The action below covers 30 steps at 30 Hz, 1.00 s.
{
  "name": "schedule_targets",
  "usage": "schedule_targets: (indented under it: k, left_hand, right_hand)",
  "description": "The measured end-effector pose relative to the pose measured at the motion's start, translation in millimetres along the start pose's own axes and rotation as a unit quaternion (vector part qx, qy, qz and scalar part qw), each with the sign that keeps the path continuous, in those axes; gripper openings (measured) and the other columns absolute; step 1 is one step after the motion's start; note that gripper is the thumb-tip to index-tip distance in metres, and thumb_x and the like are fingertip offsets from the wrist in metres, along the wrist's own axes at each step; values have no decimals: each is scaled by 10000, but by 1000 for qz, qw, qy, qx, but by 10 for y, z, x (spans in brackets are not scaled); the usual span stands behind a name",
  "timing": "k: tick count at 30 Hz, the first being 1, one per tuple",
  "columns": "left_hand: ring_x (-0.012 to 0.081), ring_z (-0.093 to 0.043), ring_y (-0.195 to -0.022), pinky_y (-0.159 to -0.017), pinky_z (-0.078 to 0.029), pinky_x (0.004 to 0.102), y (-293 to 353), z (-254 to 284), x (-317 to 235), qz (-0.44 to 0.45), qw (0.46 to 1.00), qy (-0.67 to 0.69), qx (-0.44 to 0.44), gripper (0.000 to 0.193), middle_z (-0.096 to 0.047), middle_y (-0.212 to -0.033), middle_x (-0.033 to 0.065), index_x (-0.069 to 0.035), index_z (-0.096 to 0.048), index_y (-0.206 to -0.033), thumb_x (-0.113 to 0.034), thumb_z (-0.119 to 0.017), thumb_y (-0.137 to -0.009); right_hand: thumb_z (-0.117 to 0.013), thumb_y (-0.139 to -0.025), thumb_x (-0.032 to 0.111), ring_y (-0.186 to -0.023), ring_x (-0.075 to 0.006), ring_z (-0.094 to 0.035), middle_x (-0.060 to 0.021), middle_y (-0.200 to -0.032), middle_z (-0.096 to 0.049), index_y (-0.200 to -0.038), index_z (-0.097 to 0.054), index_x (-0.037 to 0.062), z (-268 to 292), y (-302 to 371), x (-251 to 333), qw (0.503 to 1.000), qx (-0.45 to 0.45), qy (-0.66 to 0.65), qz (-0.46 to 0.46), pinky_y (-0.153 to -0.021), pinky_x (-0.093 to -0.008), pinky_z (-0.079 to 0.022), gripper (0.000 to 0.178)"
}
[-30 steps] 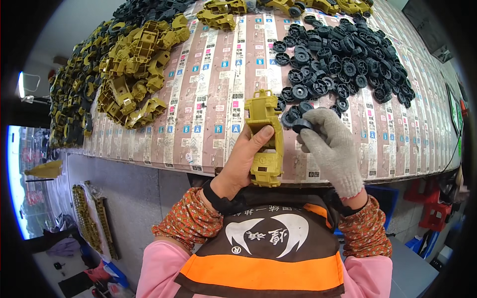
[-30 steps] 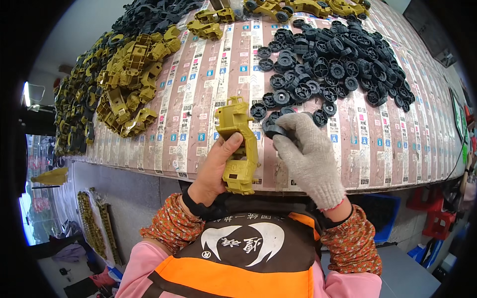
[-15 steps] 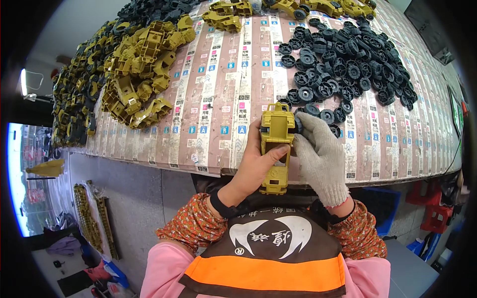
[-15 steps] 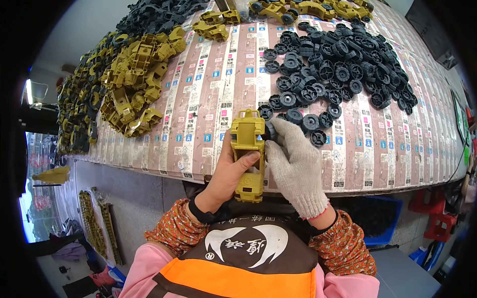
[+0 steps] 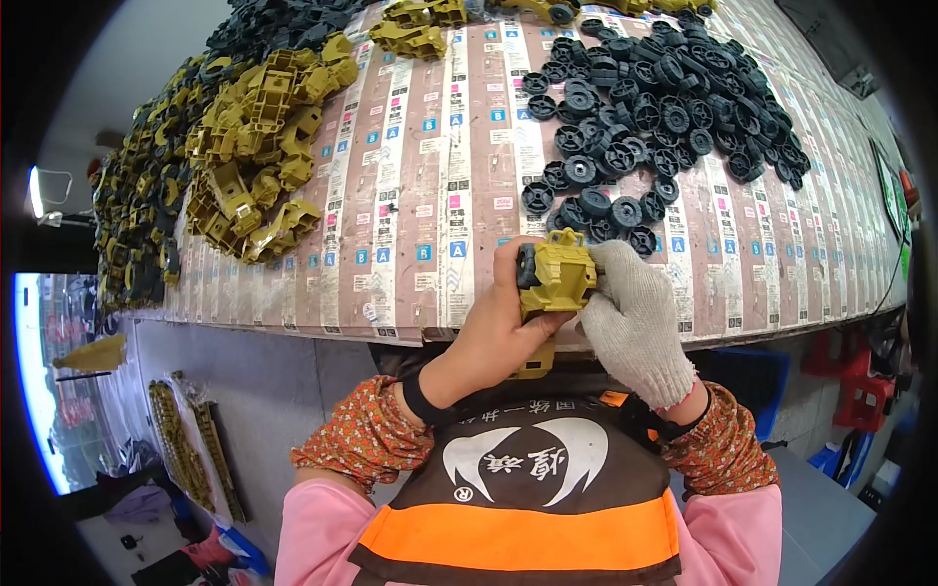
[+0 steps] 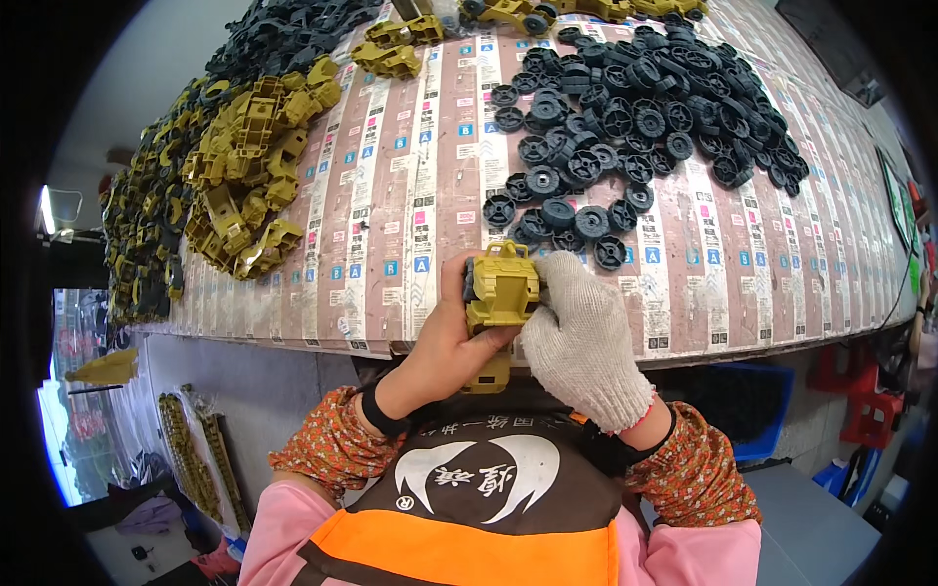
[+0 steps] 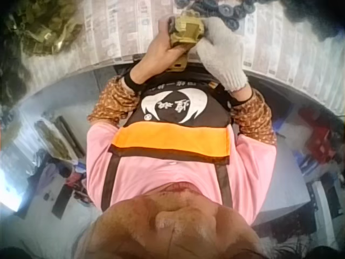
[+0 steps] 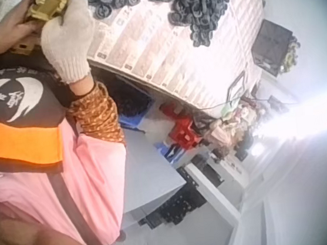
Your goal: The person assembles yellow plastic chassis components with black plastic wheels. They pick up a yellow chassis, insert a black wheel into a designated slot, and place the assembled unit on the table. This process is repeated continuously throughout the video.
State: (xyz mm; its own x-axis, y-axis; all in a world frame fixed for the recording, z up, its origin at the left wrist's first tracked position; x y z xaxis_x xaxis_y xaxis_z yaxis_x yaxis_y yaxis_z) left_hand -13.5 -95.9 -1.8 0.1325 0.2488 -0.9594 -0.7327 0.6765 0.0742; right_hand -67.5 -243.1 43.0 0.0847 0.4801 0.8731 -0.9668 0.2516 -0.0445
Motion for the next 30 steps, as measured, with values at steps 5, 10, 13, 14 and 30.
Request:
schedule_targets:
  k: [5,10,13,14,30]
  left_hand:
    - [280,-685,-1203,-996,-552,402,-41,-162,189,36,992,115,43,767,-662,-1333,150,-84,-308,-1522,-140,-804,-939]
    - [179,-643,-1186,-1002,-544,344,-89,-90,335,149,937,317,-9,678,-631,-1351,79,-66,-400,-1534,-236,-781,-1000]
    - [165,-640,-1180,-1002,-552,343,-91,-70,370,168,917,360,-25,537,-628,-1320,57,-85,-463,-1469,-261,-734,-1040]
    - [164,-643,-1176,-998,-557,344,-89,-57,380,172,909,377,-29,523,-628,-1312,54,-91,-467,-1461,-264,-729,-1043]
    - [121,-697,-901,-743,-623,305,-135,164,236,65,880,442,-163,362,-663,-1095,22,-105,-551,-1330,-296,-703,-1063]
  right_hand:
    - [-580,-920,26,-811,-286,-763,-226,-867,-747,-1111,-723,-7,261,-14,-288,984,46,-60,-160,-758,-410,-586,241]
    - [-689,-958,174,-817,-399,-717,-204,-882,-728,-1061,-727,29,821,-131,-528,965,-114,223,-80,-740,-469,-565,182]
    - [-719,-950,214,-886,-406,-700,-195,-936,-710,-1102,-712,50,673,-154,-520,951,-95,292,-31,-763,-489,-543,223]
    - [-726,-946,222,-911,-403,-695,-191,-956,-702,-1118,-706,57,585,-157,-502,944,-93,318,3,-772,-493,-536,239]
    - [-649,-963,-19,-809,-354,-734,-178,-917,-685,-1182,-626,21,-167,244,45,998,6,-53,27,-730,-410,-569,223]
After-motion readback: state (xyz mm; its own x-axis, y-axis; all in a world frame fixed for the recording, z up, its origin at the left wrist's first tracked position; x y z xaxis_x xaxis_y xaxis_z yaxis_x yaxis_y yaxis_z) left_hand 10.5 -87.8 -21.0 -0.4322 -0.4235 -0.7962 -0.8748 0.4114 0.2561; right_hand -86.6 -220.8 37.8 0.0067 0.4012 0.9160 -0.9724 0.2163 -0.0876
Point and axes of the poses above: each hand's wrist, its own y-axis away from the middle knuckle, its own z-axis out of the back of the hand, x = y × z, the point moved 8 cm from there along -y, towards the middle knuckle
